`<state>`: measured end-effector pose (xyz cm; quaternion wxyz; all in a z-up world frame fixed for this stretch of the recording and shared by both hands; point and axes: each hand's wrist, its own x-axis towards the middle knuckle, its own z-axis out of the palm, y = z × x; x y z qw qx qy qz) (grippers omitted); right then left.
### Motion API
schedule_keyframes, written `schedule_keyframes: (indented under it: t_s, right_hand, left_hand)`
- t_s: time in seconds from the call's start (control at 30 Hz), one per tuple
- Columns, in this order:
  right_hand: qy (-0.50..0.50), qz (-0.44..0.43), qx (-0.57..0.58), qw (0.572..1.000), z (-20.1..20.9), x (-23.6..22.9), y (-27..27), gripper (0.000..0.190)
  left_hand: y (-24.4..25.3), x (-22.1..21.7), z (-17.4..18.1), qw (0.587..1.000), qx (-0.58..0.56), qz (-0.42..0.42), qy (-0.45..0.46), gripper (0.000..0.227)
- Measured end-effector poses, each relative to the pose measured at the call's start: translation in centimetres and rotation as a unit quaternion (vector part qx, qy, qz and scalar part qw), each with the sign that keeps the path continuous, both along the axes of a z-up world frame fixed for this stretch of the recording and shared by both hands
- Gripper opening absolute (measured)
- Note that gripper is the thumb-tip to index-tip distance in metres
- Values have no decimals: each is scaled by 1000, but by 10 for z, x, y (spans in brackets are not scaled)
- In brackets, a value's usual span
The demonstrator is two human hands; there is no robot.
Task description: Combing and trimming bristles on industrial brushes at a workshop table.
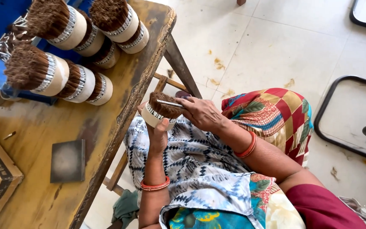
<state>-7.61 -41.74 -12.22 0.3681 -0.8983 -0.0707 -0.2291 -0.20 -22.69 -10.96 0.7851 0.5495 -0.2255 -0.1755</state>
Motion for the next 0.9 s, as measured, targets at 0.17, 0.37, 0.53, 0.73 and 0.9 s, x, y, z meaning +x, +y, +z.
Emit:
schedule_keyframes:
  t_s: [0.17,0.37,0.53,0.73,0.9]
  right_hand:
    - [13,2,41,999,-22,27,-13,43]
    - [202,-202,88,954,-68,43,-49,32]
    - [-45,-126,119,984,8,-9,-11,28]
    - [-91,0,-3,996,25,-21,-4,43]
    - [-51,11,-42,998,4,-10,2,38]
  left_hand:
    - [-11,-11,-2,1000,11,-5,-3,79]
    - [-27,-52,19,952,-2,-242,-185,89]
    - [-7,-21,38,1000,9,6,10,96]
    - [3,-8,27,995,-77,-6,68,88]
    - [9,3,17,999,18,23,-36,82]
